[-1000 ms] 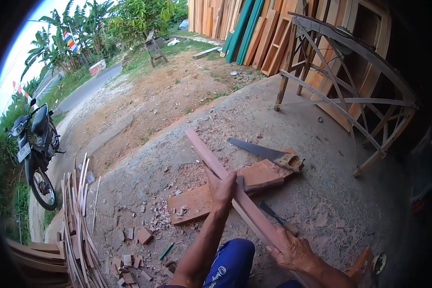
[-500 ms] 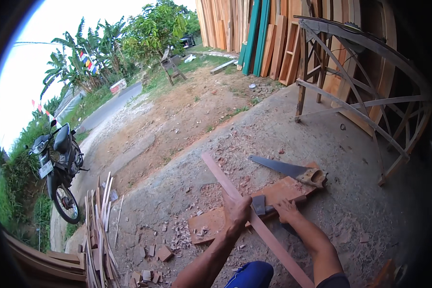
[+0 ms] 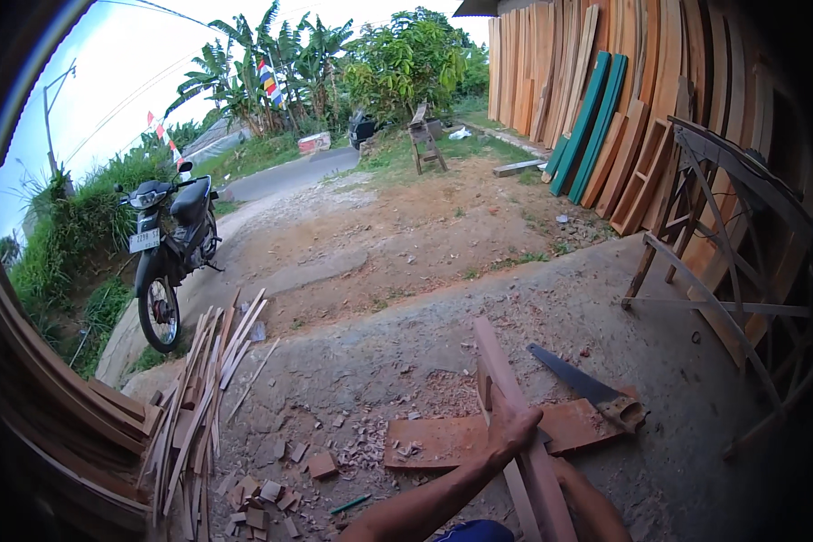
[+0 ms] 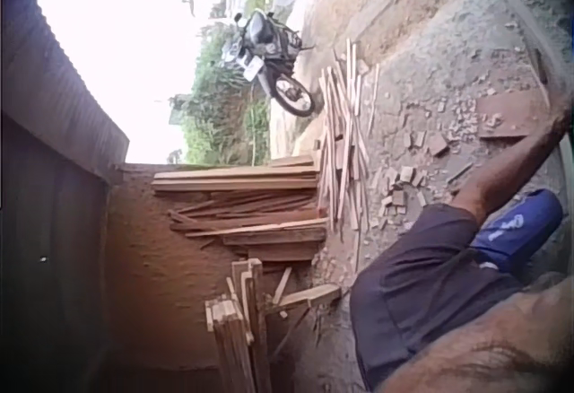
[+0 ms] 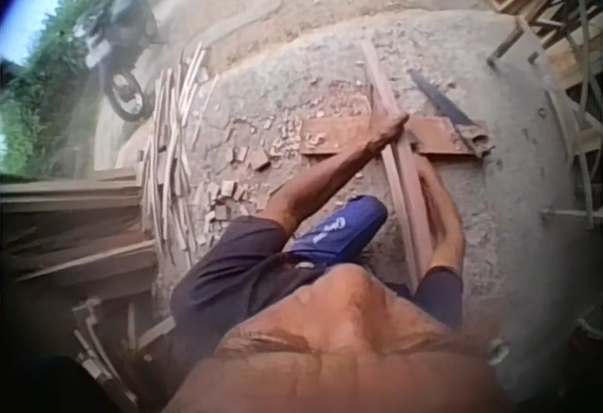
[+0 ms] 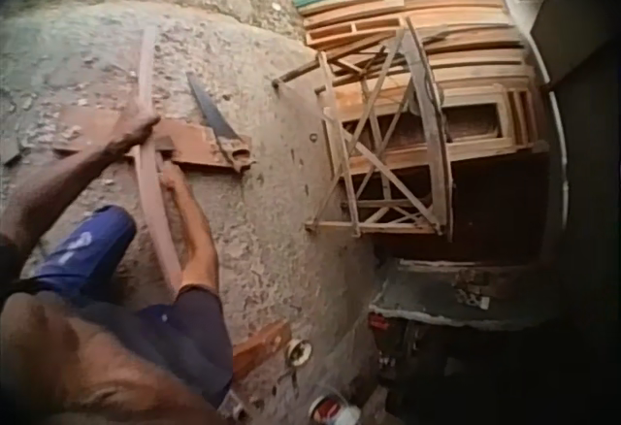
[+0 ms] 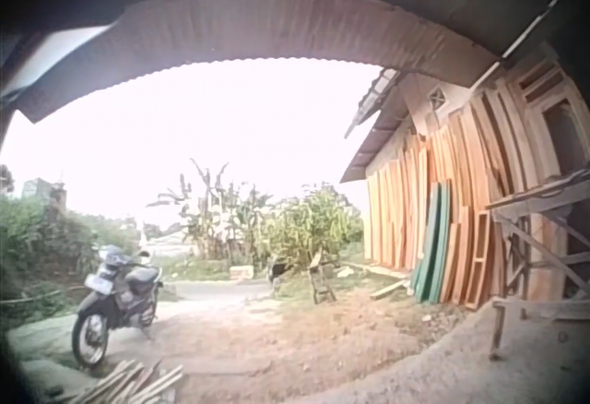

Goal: The person shapes a wooden frame piece using a small axe, then places it onto a stack of similar wooden frames in a workshop.

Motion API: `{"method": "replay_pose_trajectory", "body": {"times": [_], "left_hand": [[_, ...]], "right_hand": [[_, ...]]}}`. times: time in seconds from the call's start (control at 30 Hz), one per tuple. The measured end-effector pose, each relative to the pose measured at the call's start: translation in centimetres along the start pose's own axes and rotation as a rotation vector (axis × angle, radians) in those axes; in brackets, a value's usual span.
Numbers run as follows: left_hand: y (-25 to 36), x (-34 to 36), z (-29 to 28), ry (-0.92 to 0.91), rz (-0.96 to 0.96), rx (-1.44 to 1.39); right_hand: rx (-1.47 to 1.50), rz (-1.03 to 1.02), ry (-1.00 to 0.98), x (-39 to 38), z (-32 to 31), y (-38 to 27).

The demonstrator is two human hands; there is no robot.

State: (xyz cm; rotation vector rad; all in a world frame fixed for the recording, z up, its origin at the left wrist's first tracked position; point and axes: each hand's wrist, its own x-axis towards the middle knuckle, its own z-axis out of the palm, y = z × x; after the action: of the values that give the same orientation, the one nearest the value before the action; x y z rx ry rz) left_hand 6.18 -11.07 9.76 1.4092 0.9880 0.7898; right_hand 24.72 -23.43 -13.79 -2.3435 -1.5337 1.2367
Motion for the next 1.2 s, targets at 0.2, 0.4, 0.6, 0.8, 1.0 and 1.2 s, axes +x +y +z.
{"method": "replay_pose_trajectory", "body": {"times": [0.2, 0.4, 0.6, 0.8, 1.0, 1.2], "left_hand": [[-2.0, 0.9, 2.1, 0.134, 0.078, 0.005], [-0.2, 0.1, 1.7, 0.131, -0.012, 0.162], [-1.7, -3.3, 0.5, 0.146, 0.011, -0.006], [-1.7, -5.1, 0.3, 0.423, 0.63, 0.567], [-1.9, -6.4, -1.9, -0.403, 1.078, 0.49], [-2.2, -6.1, 0.7, -0.204, 1.207, 0.239]], "right_hand": [[0.321, -0.087, 0.215, -10.7, -4.8, -4.4], [0.279, 0.072, 0.567, -22.4, -7.2, -5.7], [0.223, -0.203, 0.943, -26.8, -9.1, -6.7], [0.476, -0.168, 0.857, -26.1, -12.0, -11.2], [0.202, -0.318, 0.908, -24.1, -14.3, -16.6], [-0.099, -0.363, 0.794, -20.5, -16.7, -20.5]]}}
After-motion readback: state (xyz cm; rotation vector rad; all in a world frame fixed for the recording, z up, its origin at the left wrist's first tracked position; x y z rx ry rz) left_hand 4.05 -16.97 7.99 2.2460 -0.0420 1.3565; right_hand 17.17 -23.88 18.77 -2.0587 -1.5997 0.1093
